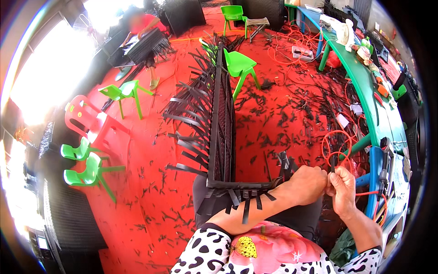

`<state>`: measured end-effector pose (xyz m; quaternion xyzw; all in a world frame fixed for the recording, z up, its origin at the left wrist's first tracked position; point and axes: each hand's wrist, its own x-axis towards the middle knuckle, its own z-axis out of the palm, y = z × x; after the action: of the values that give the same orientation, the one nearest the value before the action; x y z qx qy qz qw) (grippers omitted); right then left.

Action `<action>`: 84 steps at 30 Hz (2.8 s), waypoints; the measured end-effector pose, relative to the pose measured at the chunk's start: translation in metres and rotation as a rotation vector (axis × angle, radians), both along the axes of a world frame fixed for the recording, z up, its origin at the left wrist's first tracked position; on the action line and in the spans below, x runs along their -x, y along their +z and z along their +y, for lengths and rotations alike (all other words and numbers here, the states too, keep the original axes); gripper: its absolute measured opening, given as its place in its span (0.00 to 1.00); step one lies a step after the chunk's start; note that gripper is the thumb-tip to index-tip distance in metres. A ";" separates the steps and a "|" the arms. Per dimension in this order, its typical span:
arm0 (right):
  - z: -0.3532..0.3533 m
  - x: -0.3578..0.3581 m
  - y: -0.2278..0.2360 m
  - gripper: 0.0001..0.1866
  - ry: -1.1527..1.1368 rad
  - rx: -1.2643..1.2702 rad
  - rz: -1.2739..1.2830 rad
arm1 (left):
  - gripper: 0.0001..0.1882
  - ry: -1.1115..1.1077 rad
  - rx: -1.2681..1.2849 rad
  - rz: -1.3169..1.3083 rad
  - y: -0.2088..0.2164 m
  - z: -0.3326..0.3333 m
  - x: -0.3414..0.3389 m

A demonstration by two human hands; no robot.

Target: The person sits on the floor and weaves black plastic strips into the frame of a chair. They use a staple gun to secure the strips and pliers to trim the excess material. The person works on the chair's seat and backrest, manipulating the strips by hand to create a woven pattern.

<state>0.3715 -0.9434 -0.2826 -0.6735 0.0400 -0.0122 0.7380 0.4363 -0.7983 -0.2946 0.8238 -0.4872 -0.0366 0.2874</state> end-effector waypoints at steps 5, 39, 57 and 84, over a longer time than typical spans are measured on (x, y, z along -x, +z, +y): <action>-0.001 -0.007 0.024 0.13 0.118 0.114 0.106 | 0.09 0.017 0.046 -0.008 -0.003 0.002 -0.001; -0.017 -0.008 -0.012 0.03 0.045 -0.136 -0.185 | 0.25 -0.141 0.751 -0.065 0.008 0.005 0.001; 0.003 0.012 -0.017 0.11 -0.177 0.987 -0.543 | 0.24 -0.159 0.798 -0.027 0.004 0.007 -0.002; 0.003 0.019 -0.006 0.15 0.049 0.135 -0.141 | 0.07 -0.030 0.031 -0.026 0.004 0.004 -0.003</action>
<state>0.3524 -0.9408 -0.2884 -0.7200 -0.0293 -0.0440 0.6920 0.4392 -0.7946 -0.2908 0.8122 -0.5037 -0.0227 0.2934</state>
